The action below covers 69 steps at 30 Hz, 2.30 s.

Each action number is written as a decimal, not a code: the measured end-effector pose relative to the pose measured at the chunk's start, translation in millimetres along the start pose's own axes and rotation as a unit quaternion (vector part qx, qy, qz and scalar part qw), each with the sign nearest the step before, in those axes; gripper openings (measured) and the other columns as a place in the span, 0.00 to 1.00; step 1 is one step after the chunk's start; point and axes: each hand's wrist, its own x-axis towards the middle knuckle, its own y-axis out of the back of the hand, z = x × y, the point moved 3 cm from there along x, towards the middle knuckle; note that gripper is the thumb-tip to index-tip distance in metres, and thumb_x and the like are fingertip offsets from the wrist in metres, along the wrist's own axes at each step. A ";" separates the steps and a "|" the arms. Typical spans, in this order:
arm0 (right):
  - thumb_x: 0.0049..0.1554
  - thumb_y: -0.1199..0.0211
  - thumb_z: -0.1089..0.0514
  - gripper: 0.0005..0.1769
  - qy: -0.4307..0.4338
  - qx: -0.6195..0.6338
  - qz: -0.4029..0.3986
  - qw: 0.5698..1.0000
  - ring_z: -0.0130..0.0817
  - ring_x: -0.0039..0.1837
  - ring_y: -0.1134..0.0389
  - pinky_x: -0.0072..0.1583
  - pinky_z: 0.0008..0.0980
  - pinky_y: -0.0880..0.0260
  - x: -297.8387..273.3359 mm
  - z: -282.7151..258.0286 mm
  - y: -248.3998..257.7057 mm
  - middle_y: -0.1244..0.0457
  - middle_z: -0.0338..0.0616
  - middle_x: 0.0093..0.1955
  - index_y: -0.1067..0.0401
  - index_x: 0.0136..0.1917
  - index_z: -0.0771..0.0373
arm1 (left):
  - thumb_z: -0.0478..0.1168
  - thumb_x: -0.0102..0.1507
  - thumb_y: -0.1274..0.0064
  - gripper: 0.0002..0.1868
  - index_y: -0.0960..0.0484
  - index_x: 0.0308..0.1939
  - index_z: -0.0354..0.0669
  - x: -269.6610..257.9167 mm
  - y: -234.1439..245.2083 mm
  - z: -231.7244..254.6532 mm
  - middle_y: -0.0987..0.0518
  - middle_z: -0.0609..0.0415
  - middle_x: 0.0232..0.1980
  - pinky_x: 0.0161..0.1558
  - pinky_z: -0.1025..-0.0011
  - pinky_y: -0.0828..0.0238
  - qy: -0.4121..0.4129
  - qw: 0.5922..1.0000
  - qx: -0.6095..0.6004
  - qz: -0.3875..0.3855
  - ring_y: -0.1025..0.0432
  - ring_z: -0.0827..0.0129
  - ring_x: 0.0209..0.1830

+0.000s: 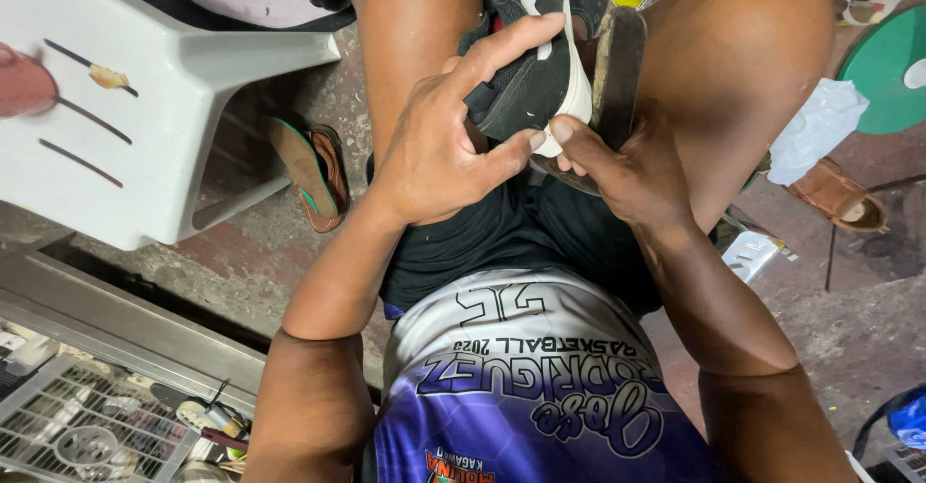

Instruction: The person uses a curved blade tool to scrape and trim the white midsole of a black sneaker. They repeatedly scrape along the sole edge, rotate the shoe to access different sides, and occasionally wipe away debris with their fingers.

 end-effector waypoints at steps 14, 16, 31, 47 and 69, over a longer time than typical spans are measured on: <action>0.64 0.36 0.58 0.08 -0.006 0.032 -0.014 0.999 0.21 0.38 0.34 0.41 0.23 0.35 -5.4 3.7 1.4 0.35 0.36 0.36 0.27 0.46 0.64 | 0.32 0.64 0.38 0.37 0.36 0.75 0.46 1.8 -0.9 3.5 0.27 0.52 0.74 0.75 0.70 0.32 -0.007 1.000 0.010 -0.026 0.27 0.60 0.72; 0.64 0.36 0.58 0.07 -0.006 0.024 -0.021 0.999 0.20 0.37 0.35 0.41 0.23 0.35 -6.9 5.7 1.2 0.36 0.36 0.35 0.28 0.45 0.63 | 0.32 0.62 0.37 0.37 0.34 0.74 0.46 2.0 -3.6 3.4 0.25 0.52 0.72 0.73 0.70 0.31 -0.004 1.000 0.025 -0.017 0.26 0.60 0.69; 0.65 0.38 0.58 0.08 0.008 0.041 -0.026 0.999 0.20 0.38 0.36 0.41 0.23 0.36 -3.1 5.8 -1.1 0.36 0.35 0.36 0.29 0.48 0.65 | 0.34 0.62 0.35 0.31 0.26 0.69 0.44 8.9 -2.8 7.8 0.19 0.51 0.64 0.65 0.66 0.31 -0.022 0.997 0.076 -0.022 0.21 0.58 0.59; 0.70 0.42 0.48 0.16 0.016 0.167 -0.029 0.985 0.23 0.41 0.38 0.48 0.26 0.34 -6.1 14.1 -3.7 0.40 0.35 0.37 0.32 0.48 0.63 | 0.29 0.61 0.39 0.21 0.24 0.57 0.42 21.1 -12.5 16.4 0.18 0.50 0.49 0.56 0.71 0.29 -0.007 0.999 0.030 0.041 0.22 0.64 0.48; 0.65 0.34 0.58 0.13 0.200 -0.080 0.091 0.972 0.30 0.39 0.36 0.45 0.31 0.34 -14.4 5.5 -14.9 0.38 0.41 0.40 0.32 0.55 0.68 | 0.32 0.69 0.39 0.11 0.17 0.56 0.37 23.3 -24.4 14.5 0.15 0.51 0.51 0.60 0.75 0.26 0.061 0.992 -0.018 0.111 0.21 0.72 0.53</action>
